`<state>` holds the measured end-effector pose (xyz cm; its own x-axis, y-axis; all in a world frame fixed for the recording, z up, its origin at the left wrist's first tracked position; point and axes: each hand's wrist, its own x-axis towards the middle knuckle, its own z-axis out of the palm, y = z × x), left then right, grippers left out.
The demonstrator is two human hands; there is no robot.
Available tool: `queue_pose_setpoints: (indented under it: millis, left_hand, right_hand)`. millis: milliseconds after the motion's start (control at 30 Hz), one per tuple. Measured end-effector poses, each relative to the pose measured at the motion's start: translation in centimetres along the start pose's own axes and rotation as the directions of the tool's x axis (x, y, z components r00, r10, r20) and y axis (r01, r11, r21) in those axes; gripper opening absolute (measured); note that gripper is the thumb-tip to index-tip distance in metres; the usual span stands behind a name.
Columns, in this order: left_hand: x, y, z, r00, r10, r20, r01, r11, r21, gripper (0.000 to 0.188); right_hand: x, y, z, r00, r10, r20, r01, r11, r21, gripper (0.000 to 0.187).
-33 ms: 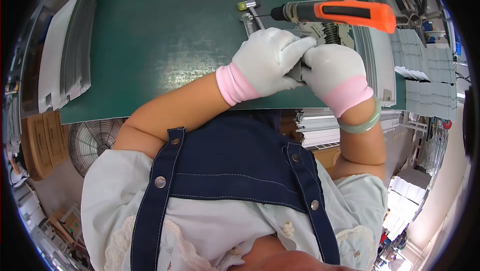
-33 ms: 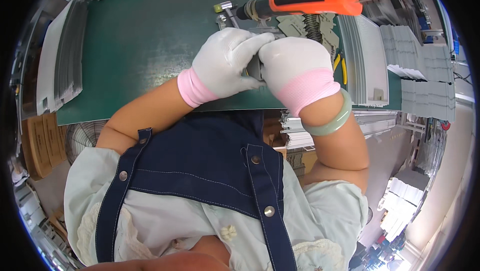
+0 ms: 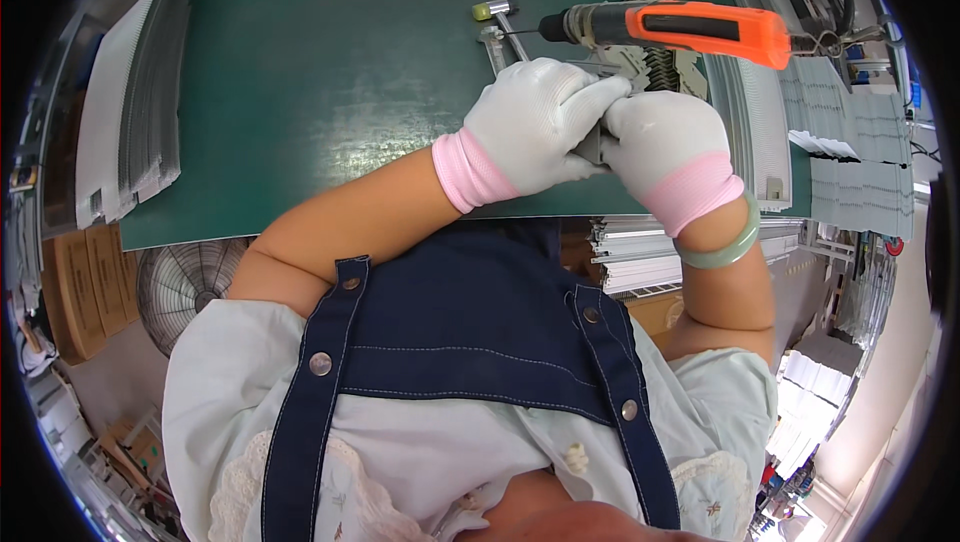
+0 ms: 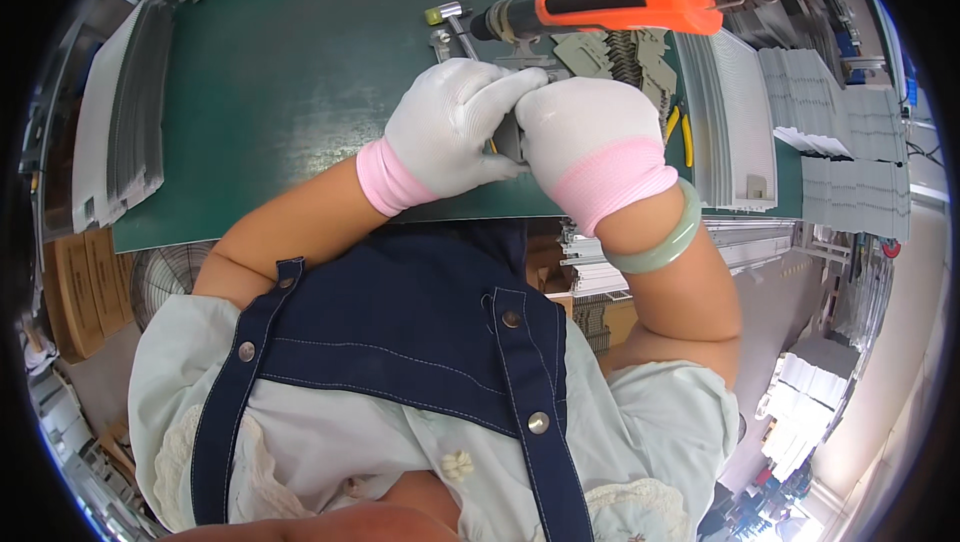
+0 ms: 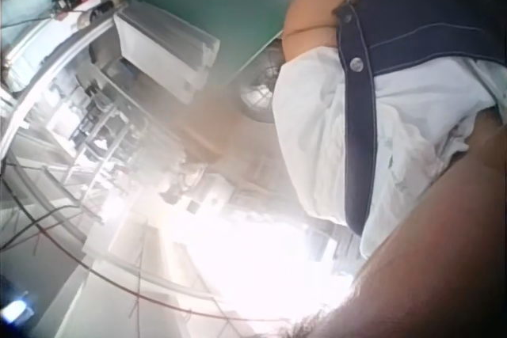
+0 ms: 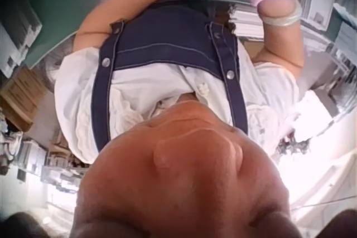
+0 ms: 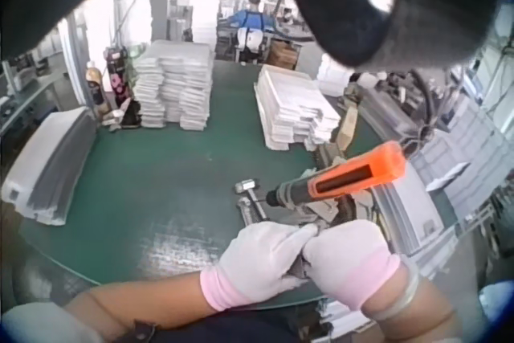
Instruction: The person assembles a small metal box by inserting components and securing them with a power drill. They also use a screwdriver to adjust parts inside the box. The person handles the box and tools with gloved hands on a green workbench.
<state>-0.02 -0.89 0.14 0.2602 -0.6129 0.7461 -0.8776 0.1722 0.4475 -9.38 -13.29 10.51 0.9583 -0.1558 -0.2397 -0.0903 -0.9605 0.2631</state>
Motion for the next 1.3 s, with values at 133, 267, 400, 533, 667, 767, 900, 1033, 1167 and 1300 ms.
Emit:
queue_pose_setpoints:
  millis: [133, 267, 400, 533, 667, 767, 900, 1033, 1167, 1300]
  left_hand:
    - [-0.3, 0.2, 1.1, 1.000, 0.008, -0.025, -0.009, 1.000, -0.021, 0.078]
    - [-0.1, 0.3, 1.5, 1.000, 0.011, 0.000, -0.011, 1.000, -0.002, 0.079]
    - [-0.2, 0.1, 1.2, 1.000, 0.002, -0.014, -0.002, 0.999, 0.046, 0.081]
    - [0.1, -0.1, 0.9, 1.000, -0.017, -0.026, 0.019, 0.997, 0.074, 0.083]
    - [0.1, -0.1, 0.8, 1.000, -0.017, -0.022, 0.019, 0.996, 0.084, 0.084]
    - [0.3, 0.0, 0.5, 1.000, -0.014, -0.015, 0.015, 0.995, 0.101, 0.083]
    - [0.1, -0.2, 0.9, 0.999, -0.002, -0.051, 0.006, 0.997, 0.074, 0.080]
    - [0.3, -0.3, 1.0, 0.997, 0.011, -0.071, -0.006, 0.998, 0.066, 0.076]
    - [0.4, -0.3, 0.9, 0.997, 0.014, -0.070, -0.010, 0.999, 0.051, 0.073]
    - [0.3, -0.4, 0.8, 0.996, 0.017, -0.082, -0.014, 0.999, 0.041, 0.072]
  right_hand:
    - [0.2, 2.0, 1.4, 0.984, -0.175, -0.018, 0.174, 0.953, 0.246, 0.010]
    - [-0.6, 2.7, 3.8, 0.962, -0.169, -0.212, 0.225, 0.935, 0.275, 0.010]
    - [-1.1, 2.9, 5.0, 0.878, -0.068, -0.473, 0.336, 0.791, 0.512, 0.011]
    - [-3.5, 1.5, 6.3, 0.870, 0.297, -0.394, 0.208, 0.504, 0.838, 0.014]
    - [-4.1, 0.7, 6.1, 0.870, 0.471, -0.148, 0.036, 0.239, 0.970, 0.016]
    - [-4.1, 0.5, 5.7, 0.853, 0.508, -0.121, -0.004, 0.237, 0.972, 0.017]
    - [-4.0, 0.4, 5.7, 0.834, 0.518, -0.191, -0.017, 0.370, 0.929, 0.018]
    - [-3.7, 0.3, 5.5, 0.825, 0.516, -0.231, -0.010, 0.422, 0.907, 0.017]
    - [-3.6, 0.0, 5.6, 0.797, 0.485, -0.360, 0.017, 0.578, 0.816, 0.016]
    - [-3.7, 0.1, 5.6, 0.775, 0.411, -0.479, 0.090, 0.679, 0.728, 0.016]
